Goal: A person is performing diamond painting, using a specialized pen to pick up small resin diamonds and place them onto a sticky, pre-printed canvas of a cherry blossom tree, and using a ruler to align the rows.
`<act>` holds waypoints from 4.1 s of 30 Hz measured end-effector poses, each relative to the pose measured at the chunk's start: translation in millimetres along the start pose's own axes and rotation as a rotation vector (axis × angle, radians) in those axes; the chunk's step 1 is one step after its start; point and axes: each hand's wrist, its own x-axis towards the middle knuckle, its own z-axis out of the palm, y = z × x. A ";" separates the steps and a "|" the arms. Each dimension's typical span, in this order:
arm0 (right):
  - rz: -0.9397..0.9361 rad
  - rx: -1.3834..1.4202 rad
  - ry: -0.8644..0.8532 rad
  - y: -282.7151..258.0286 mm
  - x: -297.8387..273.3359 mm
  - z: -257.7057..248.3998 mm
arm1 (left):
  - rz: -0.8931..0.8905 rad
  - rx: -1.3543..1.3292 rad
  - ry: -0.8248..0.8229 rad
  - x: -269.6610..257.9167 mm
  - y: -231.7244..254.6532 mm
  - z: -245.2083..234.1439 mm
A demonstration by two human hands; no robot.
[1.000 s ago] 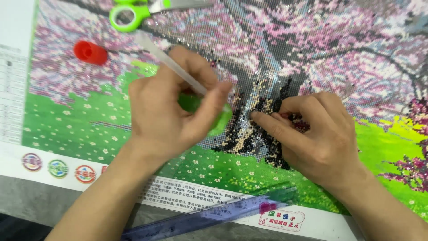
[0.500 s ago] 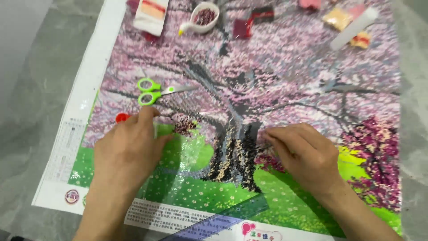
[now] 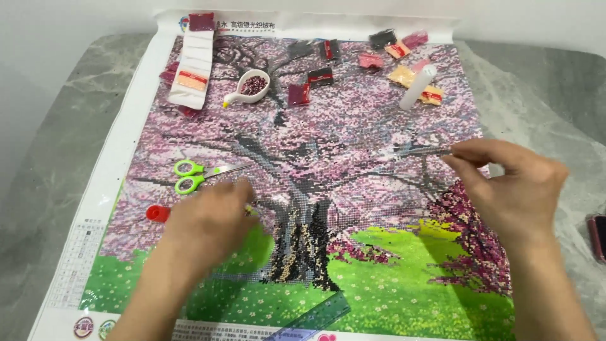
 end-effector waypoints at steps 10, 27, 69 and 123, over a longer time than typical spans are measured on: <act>0.195 -0.066 -0.238 2.0 3.5 6.1 | 0.081 0.166 -0.467 -85.9 70.2 137.6; -0.186 -0.030 -0.420 2.7 -21.0 77.1 | -0.026 0.051 0.339 -114.6 89.6 210.1; -0.049 0.308 -1.424 -52.1 -10.0 49.8 | -0.007 -0.461 -0.097 42.1 31.5 29.6; -0.114 0.308 -1.339 -50.1 -16.1 55.3 | 0.236 -0.392 -0.108 35.0 31.1 22.6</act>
